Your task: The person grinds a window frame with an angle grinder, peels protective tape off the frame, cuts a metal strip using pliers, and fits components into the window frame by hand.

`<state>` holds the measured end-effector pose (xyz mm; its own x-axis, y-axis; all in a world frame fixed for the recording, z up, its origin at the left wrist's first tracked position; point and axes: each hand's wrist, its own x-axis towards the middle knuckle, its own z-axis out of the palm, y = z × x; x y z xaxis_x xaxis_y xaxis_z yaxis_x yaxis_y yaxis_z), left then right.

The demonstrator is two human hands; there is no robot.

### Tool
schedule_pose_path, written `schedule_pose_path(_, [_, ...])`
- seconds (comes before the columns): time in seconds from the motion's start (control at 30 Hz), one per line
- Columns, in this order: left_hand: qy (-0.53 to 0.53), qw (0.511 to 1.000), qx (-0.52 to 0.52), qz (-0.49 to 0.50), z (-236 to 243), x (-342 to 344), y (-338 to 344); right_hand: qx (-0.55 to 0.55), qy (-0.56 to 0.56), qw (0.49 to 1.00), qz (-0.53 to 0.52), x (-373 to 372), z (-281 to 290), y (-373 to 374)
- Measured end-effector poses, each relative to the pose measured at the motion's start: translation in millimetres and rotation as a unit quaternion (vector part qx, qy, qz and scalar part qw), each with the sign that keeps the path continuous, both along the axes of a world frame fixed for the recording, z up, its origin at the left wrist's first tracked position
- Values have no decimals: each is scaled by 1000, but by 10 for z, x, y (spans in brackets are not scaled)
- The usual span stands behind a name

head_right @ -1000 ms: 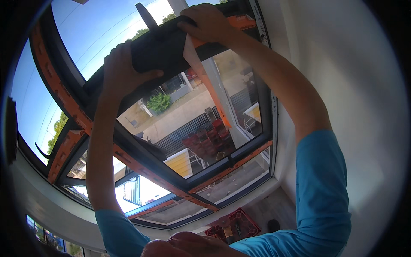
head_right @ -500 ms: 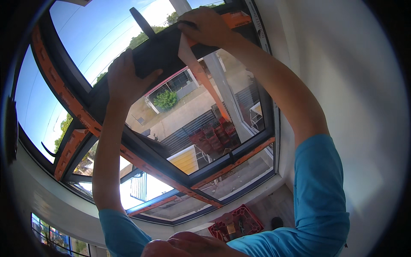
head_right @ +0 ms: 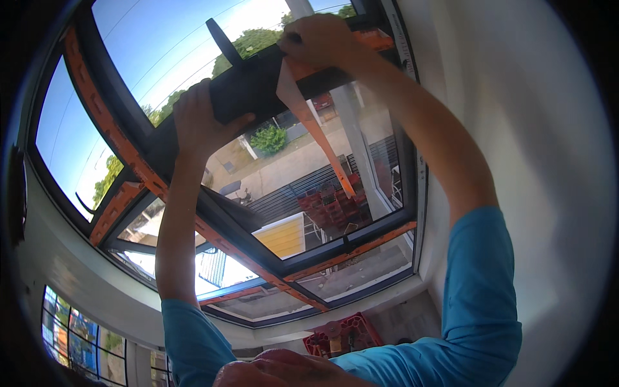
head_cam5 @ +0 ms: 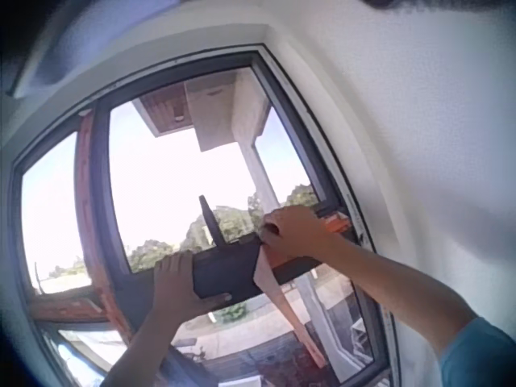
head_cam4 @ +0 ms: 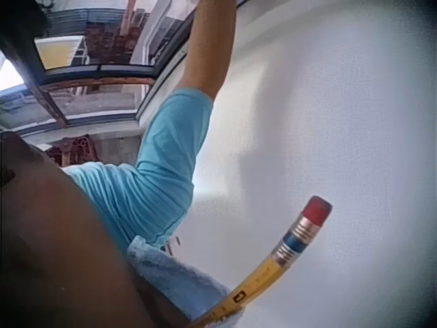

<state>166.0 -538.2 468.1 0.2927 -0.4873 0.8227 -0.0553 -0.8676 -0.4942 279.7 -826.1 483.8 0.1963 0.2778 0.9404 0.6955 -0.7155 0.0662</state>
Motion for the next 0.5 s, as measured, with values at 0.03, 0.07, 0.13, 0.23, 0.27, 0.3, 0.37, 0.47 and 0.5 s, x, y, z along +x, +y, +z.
schedule_pose_path(0.03, [12,1000,-7,24,-5,1,8,-3,-1,1000,8,24,119,-9])
schedule_pose_path(0.07, [-14,1000,3,2,-10,10,6,18,83,995,47,73,308,-2])
schedule_pose_path(0.13, [-33,999,13,-17,-39,23,6,-149,-252,955,-53,230,740,291])
schedule_pose_path(0.23, [-51,998,17,-36,-54,42,3,214,415,764,445,369,856,441])
schedule_pose_path(0.27, [-40,999,6,-35,-56,45,5,238,451,716,476,382,892,516])
schedule_pose_path(0.3, [-30,999,-8,-37,-62,45,8,263,484,665,504,372,910,552])
schedule_pose_path(0.37, [-21,999,-10,-40,-72,57,15,233,499,678,487,322,945,541])
schedule_pose_path(0.47, [-30,998,-7,-54,-73,84,33,188,497,652,541,229,1027,458])
schedule_pose_path(0.5, [-46,997,-3,-60,-79,92,41,215,494,635,553,216,997,484])
